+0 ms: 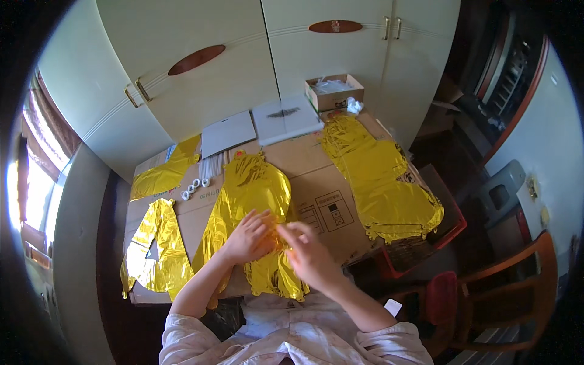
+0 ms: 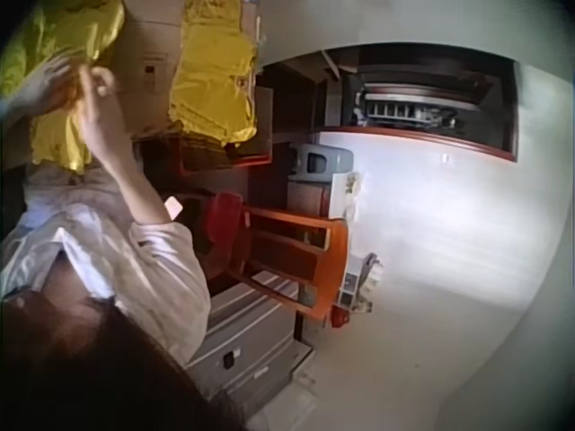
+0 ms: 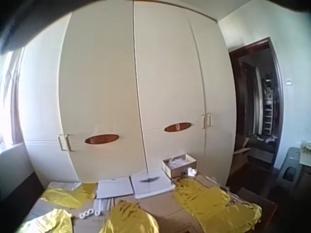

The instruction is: Manually folding and placing gold foil sheets into protective cardboard and plastic packaging.

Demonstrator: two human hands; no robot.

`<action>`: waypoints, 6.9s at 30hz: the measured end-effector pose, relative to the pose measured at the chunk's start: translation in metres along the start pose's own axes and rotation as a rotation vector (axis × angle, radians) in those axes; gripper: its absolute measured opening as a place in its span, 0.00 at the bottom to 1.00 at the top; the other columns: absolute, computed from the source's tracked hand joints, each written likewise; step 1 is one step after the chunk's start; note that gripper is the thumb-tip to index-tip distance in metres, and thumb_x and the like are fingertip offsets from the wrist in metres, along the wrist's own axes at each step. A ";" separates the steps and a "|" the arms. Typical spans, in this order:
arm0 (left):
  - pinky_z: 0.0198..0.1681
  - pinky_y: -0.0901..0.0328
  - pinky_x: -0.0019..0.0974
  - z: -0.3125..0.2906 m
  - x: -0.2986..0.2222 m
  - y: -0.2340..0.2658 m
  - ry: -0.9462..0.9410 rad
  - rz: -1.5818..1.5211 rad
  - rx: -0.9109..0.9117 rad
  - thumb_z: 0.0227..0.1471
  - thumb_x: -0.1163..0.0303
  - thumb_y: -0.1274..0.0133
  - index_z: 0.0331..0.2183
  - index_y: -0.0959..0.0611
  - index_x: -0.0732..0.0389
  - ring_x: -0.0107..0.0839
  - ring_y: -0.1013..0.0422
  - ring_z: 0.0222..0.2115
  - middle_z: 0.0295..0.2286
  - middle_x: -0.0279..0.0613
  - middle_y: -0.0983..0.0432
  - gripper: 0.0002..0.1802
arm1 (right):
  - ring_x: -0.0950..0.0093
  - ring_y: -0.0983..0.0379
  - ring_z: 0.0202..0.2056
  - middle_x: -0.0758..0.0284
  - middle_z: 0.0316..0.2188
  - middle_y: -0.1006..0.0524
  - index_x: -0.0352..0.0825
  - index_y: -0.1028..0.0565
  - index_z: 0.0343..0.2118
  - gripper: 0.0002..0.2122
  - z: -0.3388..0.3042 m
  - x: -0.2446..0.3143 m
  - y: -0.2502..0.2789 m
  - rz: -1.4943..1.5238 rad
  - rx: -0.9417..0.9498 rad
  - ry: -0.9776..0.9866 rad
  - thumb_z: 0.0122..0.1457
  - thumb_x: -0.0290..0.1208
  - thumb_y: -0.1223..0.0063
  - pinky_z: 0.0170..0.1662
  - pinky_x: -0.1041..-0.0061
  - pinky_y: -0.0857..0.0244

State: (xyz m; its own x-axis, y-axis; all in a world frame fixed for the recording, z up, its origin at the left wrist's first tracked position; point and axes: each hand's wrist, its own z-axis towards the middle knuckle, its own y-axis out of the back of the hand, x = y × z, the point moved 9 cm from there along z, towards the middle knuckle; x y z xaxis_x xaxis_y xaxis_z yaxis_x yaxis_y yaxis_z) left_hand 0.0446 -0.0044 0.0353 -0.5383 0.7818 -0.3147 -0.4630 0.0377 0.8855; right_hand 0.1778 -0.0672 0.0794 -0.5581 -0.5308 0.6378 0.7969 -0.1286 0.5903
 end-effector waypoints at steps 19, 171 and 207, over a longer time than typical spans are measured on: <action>0.39 0.35 0.41 -0.038 0.074 0.014 0.559 -0.145 -0.112 0.40 0.63 0.36 0.23 0.18 0.63 0.43 0.32 0.33 0.28 0.43 0.26 0.13 | 0.62 0.26 0.49 0.59 0.51 0.26 0.35 0.31 0.54 0.21 0.000 -0.057 -0.047 -0.121 0.091 0.033 0.59 0.35 0.43 0.51 0.69 0.30; 0.66 0.62 0.60 0.072 0.131 -0.037 0.296 0.273 0.335 0.35 0.23 0.47 0.64 0.45 0.61 0.43 0.59 0.67 0.64 0.41 0.49 0.67 | 0.80 0.30 0.50 0.79 0.44 0.21 0.43 0.18 0.40 0.12 0.053 -0.062 -0.061 -0.511 0.517 0.823 0.53 0.29 0.48 0.61 0.65 0.44; 0.66 0.66 0.63 0.091 0.121 -0.031 0.337 0.413 0.397 0.38 0.23 0.51 0.63 0.41 0.65 0.40 0.60 0.67 0.64 0.43 0.47 0.64 | 0.72 0.25 0.48 0.70 0.40 0.18 0.37 0.17 0.35 0.13 0.003 -0.066 -0.041 -0.039 0.461 0.457 0.49 0.21 0.50 0.59 0.59 0.37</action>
State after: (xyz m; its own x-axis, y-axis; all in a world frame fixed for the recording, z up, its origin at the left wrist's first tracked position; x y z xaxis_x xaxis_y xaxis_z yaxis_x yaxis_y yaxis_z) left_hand 0.0573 0.1458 0.0006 -0.8367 0.5458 0.0449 0.0883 0.0534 0.9947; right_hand 0.1815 -0.0243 0.0148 -0.3487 -0.8490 0.3969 0.5405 0.1639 0.8253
